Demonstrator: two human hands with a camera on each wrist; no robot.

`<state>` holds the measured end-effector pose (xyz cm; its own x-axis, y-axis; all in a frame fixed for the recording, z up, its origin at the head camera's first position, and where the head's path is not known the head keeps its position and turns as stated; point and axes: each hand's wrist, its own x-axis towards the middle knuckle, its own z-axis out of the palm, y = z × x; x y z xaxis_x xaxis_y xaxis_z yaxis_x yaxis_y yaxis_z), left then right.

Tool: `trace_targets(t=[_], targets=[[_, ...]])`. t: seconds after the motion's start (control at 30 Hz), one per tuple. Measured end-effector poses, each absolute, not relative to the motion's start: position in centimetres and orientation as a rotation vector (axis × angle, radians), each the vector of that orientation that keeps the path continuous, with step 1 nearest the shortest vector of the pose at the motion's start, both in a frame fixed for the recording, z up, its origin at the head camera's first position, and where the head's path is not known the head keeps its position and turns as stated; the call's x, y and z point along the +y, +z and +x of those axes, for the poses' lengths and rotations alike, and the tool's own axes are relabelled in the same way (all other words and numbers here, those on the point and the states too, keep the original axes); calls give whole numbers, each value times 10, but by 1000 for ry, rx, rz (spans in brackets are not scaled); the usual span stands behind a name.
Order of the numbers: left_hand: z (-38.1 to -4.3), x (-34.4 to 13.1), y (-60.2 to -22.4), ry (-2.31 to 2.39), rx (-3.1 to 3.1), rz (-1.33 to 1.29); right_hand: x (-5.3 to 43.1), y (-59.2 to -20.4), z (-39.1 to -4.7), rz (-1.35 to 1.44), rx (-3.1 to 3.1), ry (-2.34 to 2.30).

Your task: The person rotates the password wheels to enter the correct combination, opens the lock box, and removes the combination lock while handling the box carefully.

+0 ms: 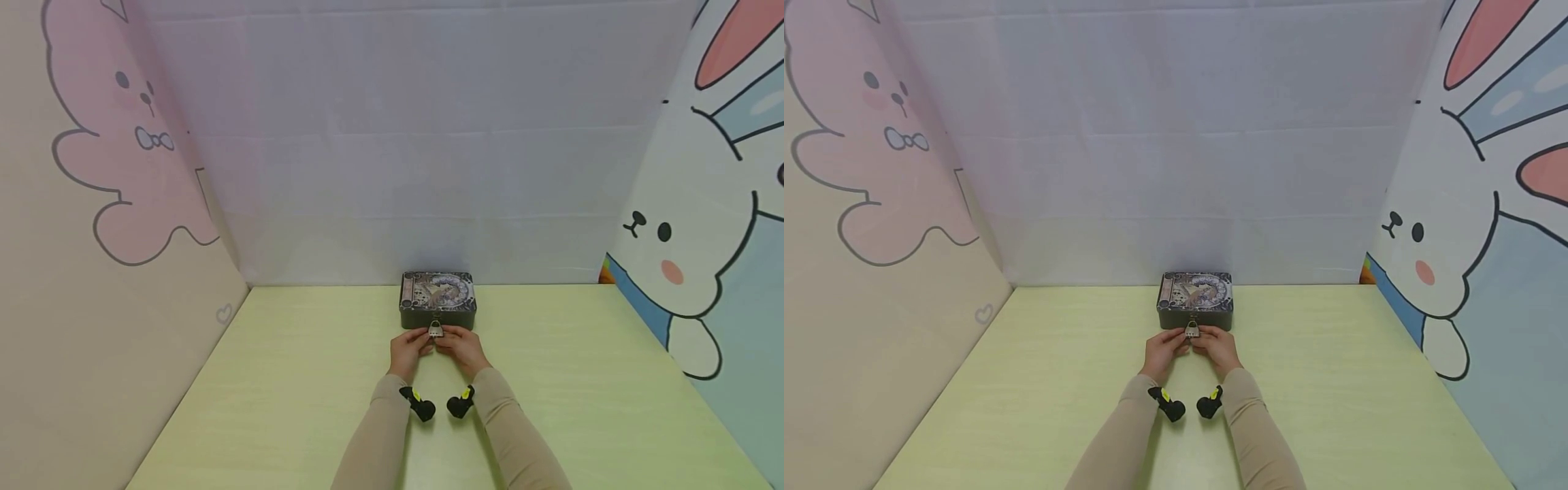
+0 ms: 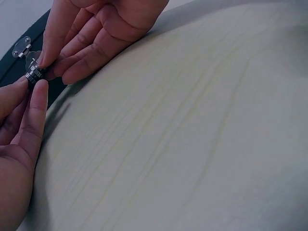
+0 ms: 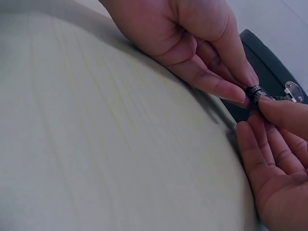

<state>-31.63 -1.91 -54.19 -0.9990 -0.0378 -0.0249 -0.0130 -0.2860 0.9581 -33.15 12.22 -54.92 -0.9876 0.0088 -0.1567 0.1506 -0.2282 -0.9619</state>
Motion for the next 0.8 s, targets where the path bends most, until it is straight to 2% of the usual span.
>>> trace_targets(t=[0.23,0.8], targets=[[-339,-15,-575,-2495,-1846,93,123,-551,-331,194,1893,-2394],[-337,-16,-572,-2492,-1865,137,123,-551,-331,167,1886,-2404]])
